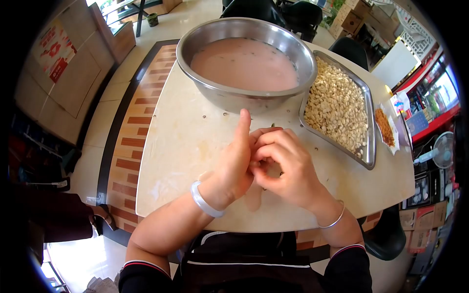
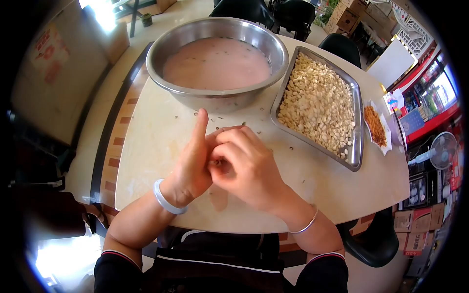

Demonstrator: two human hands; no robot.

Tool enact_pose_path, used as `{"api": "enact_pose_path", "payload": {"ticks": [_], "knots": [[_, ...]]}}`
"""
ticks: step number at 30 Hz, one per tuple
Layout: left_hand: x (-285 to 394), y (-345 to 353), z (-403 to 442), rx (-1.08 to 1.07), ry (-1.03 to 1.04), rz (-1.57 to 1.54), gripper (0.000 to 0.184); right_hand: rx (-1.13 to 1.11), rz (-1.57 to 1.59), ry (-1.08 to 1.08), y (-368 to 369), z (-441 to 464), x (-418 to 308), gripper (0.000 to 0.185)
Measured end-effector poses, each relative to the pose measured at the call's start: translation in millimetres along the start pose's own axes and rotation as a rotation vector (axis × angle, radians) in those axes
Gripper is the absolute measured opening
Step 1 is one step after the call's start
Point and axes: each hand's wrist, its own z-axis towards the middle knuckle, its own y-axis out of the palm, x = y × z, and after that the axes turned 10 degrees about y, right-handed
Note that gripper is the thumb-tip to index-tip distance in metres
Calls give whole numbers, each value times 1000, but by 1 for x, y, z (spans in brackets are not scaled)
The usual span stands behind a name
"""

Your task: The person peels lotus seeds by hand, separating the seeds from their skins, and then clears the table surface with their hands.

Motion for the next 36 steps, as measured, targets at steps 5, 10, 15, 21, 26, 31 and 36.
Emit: {"api": "enact_pose_path", "payload": {"ticks": [5,10,15,21,26,31,36], "knots": [[8,-8,3,-88,-11,130,49,176,166,92,-14,0,11,23],[13,-2,-3,-186,32,260,21,223,8,66,-26,-1,15,37],[15,-3,-3,-209,56,288,22,198,-74,-12,-32,-2,16,26],[17,4,-6,-202,36,243,20,145,193,85,-37,-2,25,19],[10,-6,-1,-279,49,332,35,129,-155,-57,-36,-2,23,19],[19,2,-5,-238,-35,207,78,452,-278,259,-71,3,48,21],[18,-2,3,-208,-55,146,93,372,-191,232,-65,5,31,15]]}}
